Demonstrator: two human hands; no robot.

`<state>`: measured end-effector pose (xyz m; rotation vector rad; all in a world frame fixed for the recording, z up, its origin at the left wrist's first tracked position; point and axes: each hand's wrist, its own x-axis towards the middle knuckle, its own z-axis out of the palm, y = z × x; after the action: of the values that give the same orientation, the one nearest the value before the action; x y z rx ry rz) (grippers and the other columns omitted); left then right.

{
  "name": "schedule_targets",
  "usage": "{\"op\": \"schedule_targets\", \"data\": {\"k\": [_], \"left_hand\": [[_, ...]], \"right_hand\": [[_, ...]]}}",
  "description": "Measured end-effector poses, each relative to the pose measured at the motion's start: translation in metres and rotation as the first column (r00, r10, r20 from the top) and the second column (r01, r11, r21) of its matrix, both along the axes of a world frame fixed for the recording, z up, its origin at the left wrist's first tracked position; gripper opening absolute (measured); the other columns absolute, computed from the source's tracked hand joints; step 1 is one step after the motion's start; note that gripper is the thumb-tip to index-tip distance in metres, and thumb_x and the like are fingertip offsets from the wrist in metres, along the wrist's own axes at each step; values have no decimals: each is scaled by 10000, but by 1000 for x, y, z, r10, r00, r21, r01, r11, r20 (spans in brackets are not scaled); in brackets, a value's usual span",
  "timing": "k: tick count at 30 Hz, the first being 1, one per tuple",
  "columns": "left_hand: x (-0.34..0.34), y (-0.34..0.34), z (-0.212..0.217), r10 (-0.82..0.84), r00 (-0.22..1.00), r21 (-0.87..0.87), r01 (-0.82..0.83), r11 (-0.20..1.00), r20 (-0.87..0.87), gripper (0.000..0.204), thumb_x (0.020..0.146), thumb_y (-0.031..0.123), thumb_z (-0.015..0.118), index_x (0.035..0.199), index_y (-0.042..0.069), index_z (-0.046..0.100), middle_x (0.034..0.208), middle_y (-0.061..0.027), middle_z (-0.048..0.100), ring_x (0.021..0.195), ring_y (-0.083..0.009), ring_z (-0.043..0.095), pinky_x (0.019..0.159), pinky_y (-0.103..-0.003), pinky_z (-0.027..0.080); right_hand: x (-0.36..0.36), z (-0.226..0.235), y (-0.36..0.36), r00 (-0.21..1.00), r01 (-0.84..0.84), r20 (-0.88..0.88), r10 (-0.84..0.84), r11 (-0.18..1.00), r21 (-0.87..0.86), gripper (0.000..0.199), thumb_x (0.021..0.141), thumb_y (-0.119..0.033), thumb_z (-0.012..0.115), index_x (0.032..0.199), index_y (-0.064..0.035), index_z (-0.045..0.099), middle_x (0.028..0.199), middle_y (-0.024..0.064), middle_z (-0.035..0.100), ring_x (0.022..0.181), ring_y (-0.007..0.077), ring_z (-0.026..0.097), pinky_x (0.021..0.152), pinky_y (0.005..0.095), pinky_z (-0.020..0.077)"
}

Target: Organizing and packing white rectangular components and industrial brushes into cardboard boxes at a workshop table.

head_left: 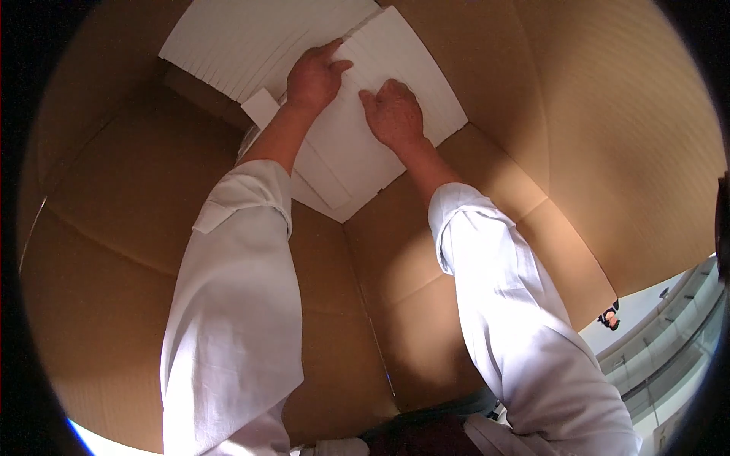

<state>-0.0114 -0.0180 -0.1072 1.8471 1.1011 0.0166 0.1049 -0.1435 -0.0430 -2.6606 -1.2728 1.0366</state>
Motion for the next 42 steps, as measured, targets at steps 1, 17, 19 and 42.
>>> {"op": "schedule_targets", "data": {"k": [1,17,19,42], "left_hand": [[8,-1,1,-22,1000,40,21,999,11,508,933,385,657,1370,131,604,1258,-177,655,1187,-353,598,1008,-438,483],[-54,-2,37,-84,961,-82,64,995,-264,490,937,281,613,1337,0,587,1243,-244,645,1180,-398,601,1018,-461,481],[-57,-4,37,-78,956,-62,63,996,-282,503,931,281,625,1346,1,581,1258,-249,635,1193,-397,593,1029,-458,473],[-32,-22,19,73,989,170,-50,984,-129,517,940,305,671,1397,85,574,1252,-214,668,1150,-360,647,1017,-415,495]], "right_hand": [[6,-6,-3,993,-65,97,64,998,2,427,947,-359,622,1025,60,611,1036,260,643,1006,427,622,906,510,497],[3,5,11,997,-16,-79,8,994,-106,534,932,-419,644,1099,82,563,1112,294,623,1086,431,604,950,503,486],[2,8,11,997,35,-71,-44,992,-121,537,930,-419,644,1100,84,563,1118,290,622,1092,429,602,958,497,484],[11,5,6,991,-78,-114,67,992,-97,610,908,-412,675,1199,110,553,1194,292,612,1147,426,586,1014,484,462]]}}
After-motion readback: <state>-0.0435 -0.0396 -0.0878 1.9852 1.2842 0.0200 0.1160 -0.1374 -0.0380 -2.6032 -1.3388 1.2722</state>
